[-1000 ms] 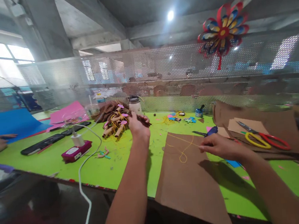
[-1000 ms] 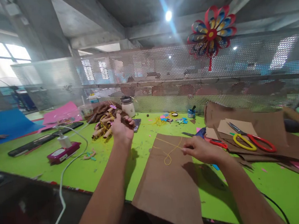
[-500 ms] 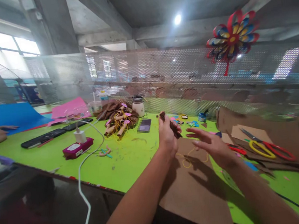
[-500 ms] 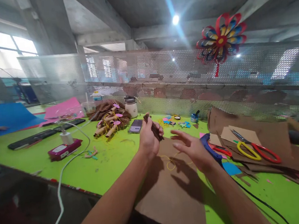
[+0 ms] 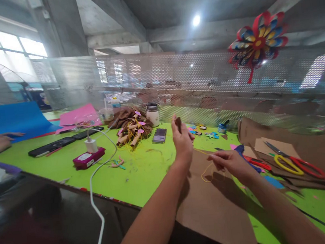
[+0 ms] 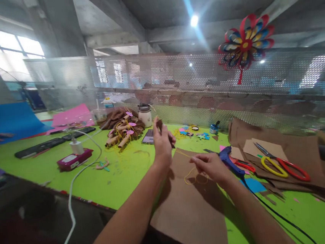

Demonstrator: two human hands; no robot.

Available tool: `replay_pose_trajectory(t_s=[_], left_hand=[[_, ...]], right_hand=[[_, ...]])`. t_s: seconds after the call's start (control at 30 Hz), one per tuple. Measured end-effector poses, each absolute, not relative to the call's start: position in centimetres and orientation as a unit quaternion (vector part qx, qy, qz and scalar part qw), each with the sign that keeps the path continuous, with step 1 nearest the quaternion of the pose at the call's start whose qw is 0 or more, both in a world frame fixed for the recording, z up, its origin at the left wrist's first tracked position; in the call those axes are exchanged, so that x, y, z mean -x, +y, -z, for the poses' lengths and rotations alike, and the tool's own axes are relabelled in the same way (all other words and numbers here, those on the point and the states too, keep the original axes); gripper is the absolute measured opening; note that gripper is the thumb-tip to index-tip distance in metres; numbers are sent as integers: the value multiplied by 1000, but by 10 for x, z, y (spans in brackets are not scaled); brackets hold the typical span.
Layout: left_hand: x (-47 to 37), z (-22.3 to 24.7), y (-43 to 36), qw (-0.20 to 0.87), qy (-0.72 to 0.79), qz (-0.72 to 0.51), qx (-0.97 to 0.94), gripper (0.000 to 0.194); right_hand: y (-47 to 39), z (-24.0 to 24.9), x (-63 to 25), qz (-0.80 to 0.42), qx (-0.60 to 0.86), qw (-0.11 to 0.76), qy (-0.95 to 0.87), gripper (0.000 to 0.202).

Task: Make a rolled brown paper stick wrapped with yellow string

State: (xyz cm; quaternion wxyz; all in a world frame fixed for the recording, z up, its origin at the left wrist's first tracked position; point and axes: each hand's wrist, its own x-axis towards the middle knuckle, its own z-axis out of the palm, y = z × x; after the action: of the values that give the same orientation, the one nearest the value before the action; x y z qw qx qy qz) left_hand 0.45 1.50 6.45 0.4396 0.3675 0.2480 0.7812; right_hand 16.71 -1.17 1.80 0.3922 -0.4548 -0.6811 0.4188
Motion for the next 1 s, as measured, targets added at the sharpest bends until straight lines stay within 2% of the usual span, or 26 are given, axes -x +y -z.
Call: replay_pose_trajectory(t_s=[0.2,0.4,0.53,0.7,0.77,0.87,0.93,1.0], left_hand=[[-22,-61,6,434,266,-771,-381,48],[-7,-59,17,487,275,-763,-324,49],[1,-54,25,556,276,-750,-230,37],[-1,-51,27,581,267,-734,-227,22],[-3,-50,27,609,257,-717,-221,18],[-4,-50,28,630,262,-698,-220,13],[-4,-49,30,629,274,-689,-234,10],[-5,-48,30,620,289,-686,-250,9]], right_hand=[[-8,-12,-181,-399,499,336,-692,54],[-11,-10,-179,-370,505,361,-691,51],[-12,-11,-176,-362,494,366,-701,46],[-4,-8,-181,-371,515,333,-697,46],[-1,-8,-183,-335,537,354,-689,44],[-5,-12,-179,-204,551,442,-678,34],[-12,-17,-170,-110,529,503,-675,28],[-22,-21,-157,-63,487,521,-698,24]])
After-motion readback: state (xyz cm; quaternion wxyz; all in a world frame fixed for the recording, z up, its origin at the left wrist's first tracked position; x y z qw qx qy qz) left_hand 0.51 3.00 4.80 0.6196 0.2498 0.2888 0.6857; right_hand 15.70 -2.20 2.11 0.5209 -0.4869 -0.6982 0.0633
